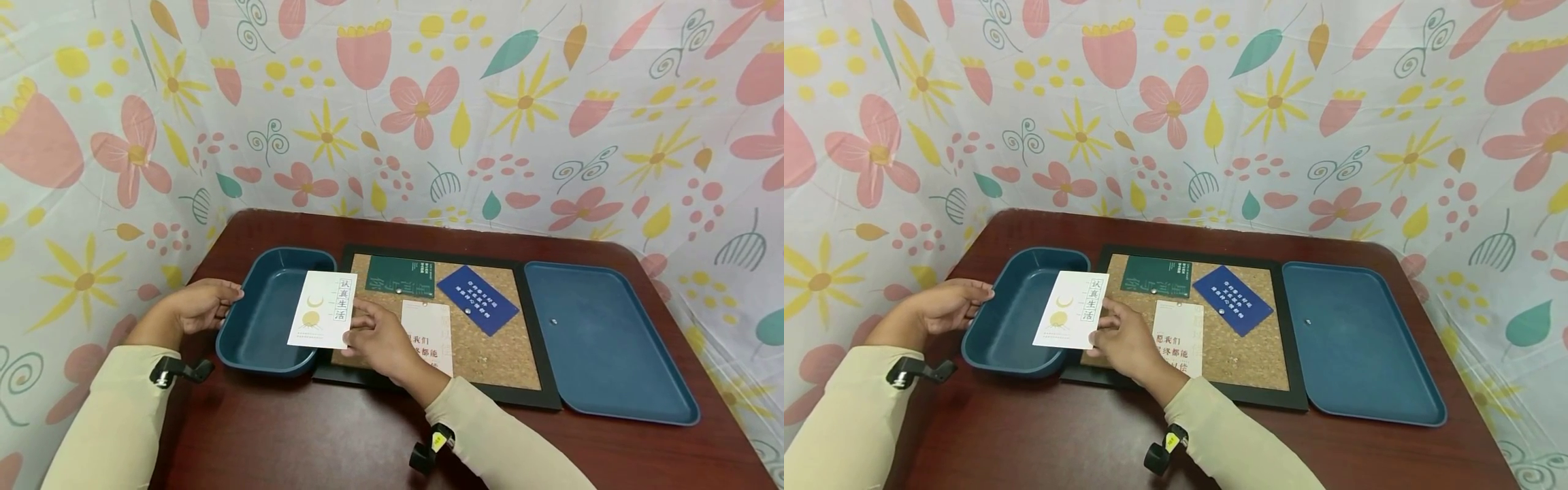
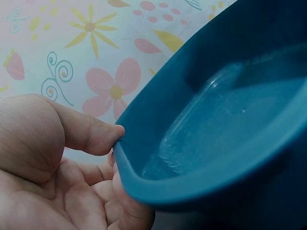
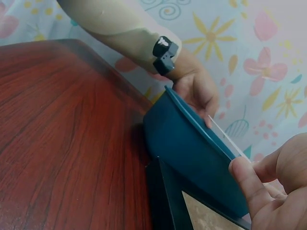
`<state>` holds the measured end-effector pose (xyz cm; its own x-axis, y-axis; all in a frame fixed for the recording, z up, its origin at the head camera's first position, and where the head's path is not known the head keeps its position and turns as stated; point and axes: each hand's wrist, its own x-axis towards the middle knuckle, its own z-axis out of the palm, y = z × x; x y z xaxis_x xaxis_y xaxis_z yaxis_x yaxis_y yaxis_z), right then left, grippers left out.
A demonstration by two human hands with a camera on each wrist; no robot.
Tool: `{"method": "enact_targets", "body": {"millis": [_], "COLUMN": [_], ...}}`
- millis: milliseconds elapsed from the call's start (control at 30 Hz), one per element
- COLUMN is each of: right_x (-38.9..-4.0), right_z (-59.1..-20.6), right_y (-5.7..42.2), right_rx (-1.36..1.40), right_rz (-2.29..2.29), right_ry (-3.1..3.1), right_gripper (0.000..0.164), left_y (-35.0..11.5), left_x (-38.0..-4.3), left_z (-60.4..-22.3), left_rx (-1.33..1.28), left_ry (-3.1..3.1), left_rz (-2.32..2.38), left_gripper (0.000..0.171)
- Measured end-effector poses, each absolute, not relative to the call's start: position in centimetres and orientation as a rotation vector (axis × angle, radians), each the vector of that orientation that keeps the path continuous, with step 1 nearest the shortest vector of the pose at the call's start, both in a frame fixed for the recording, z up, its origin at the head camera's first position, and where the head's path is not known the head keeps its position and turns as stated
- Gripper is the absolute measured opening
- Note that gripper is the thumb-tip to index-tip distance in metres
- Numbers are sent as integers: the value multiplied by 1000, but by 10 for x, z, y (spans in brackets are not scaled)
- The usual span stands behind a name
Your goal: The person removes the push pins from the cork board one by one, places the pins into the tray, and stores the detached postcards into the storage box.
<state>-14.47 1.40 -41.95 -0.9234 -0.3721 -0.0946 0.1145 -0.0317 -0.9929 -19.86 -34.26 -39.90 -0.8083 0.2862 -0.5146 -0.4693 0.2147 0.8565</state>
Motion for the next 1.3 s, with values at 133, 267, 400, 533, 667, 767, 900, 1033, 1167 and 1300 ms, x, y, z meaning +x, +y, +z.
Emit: {"method": "enact_targets", "body": {"millis": [133, 267, 400, 533, 667, 767, 900, 1033, 1167, 1300], "right_x": [-145, -144, -143, -144, -144, -145, -146, -146, -146, -145], "right_z": [-420, -422, -423, -421, -419, -418, -418, -419, -421, -422], "right_y": [10, 5, 1, -3, -5, -6, -8, -10, -12, -12], "right_rx": [-275, -259, -247, -227, -196, -180, -176, -196, -203, -193], "right_rz": [-2032, -2031, -2035, -2032, -2008, -1995, -1999, -2014, -2022, -2016], "right_ry": [1907, 1893, 1887, 1871, 1860, 1868, 1870, 1864, 1853, 1847], "right_gripper": [69, 68, 68, 68, 68, 67, 67, 66, 65, 66], "left_y": [-343, -344, -343, -343, -343, -343, -341, -340, -340, -341], "left_x": [-199, -197, -196, -197, -197, -197, -199, -199, -198, -198], "left_z": [-400, -401, -402, -401, -400, -400, -401, -401, -401, -401], "left_rx": [-165, -173, -187, -194, -193, -190, -185, -180, -182, -189], "left_ry": [1908, 1916, 1924, 1927, 1927, 1925, 1928, 1935, 1937, 1933], "left_rz": [1646, 1630, 1626, 1635, 1640, 1647, 1652, 1647, 1647, 1650], "left_gripper": [11, 11, 11, 11, 11, 11, 11, 11, 11, 10]}}
